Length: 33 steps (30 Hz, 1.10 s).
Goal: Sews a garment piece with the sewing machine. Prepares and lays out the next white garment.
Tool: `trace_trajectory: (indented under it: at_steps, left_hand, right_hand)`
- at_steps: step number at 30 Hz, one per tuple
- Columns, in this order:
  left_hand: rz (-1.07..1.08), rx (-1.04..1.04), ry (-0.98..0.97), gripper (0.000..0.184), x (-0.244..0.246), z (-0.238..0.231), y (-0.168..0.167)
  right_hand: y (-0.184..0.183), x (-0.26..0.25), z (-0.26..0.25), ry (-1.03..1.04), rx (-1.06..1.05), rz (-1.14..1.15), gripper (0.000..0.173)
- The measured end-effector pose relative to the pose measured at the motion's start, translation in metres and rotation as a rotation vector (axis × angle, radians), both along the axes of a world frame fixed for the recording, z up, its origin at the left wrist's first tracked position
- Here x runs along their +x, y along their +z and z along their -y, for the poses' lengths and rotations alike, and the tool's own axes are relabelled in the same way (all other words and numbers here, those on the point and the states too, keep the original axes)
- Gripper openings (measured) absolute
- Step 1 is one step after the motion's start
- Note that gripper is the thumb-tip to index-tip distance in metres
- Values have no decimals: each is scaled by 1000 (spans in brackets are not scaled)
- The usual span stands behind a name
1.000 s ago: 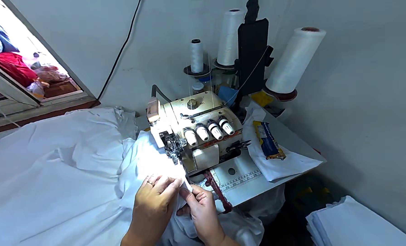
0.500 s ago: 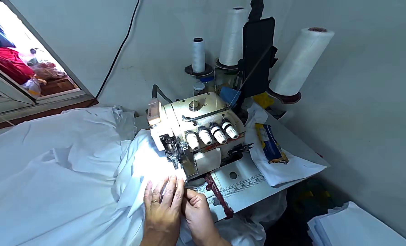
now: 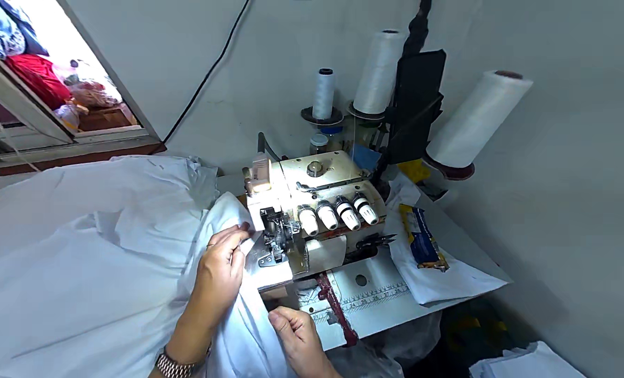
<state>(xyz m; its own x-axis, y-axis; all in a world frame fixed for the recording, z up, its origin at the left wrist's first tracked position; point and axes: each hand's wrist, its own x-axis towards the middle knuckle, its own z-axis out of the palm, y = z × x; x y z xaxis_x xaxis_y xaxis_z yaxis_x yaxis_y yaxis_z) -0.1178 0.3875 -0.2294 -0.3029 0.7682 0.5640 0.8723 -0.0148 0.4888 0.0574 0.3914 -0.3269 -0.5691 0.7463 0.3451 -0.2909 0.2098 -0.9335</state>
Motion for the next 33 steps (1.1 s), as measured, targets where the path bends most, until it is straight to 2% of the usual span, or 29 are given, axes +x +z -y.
trace_trajectory:
  at_steps: [6, 10, 15, 19, 24, 29, 31, 33]
  left_hand:
    - [66, 105, 137, 39, 3, 27, -20]
    - [125, 173, 151, 40, 12, 54, -39]
    - [139, 255, 139, 37, 40, 89, -58]
    - [123, 285, 100, 33, 66, 110, -63]
    - [60, 226, -20, 29, 88, 118, -75]
    - [-176, 142, 22, 39, 67, 102, -61]
    - [-192, 106, -10, 41, 58, 99, -55]
    - [-168, 86, -43, 40, 54, 103, -55]
  right_hand:
    - [-2, -3, 4, -5, 91, 9, 35]
    - [-3, -2, 6, 17, 101, 20, 34]
    - [2, -4, 14, 49, -39, 8, 31]
    - [20, -11, 20, -51, -96, 1, 23]
    - [38, -16, 22, -154, -173, -75, 19]
    - [37, -8, -5, -576, -308, -169, 26]
    - [33, -7, -14, -631, -393, -169, 29]
    - [26, -2, -14, -549, -404, -125, 28]
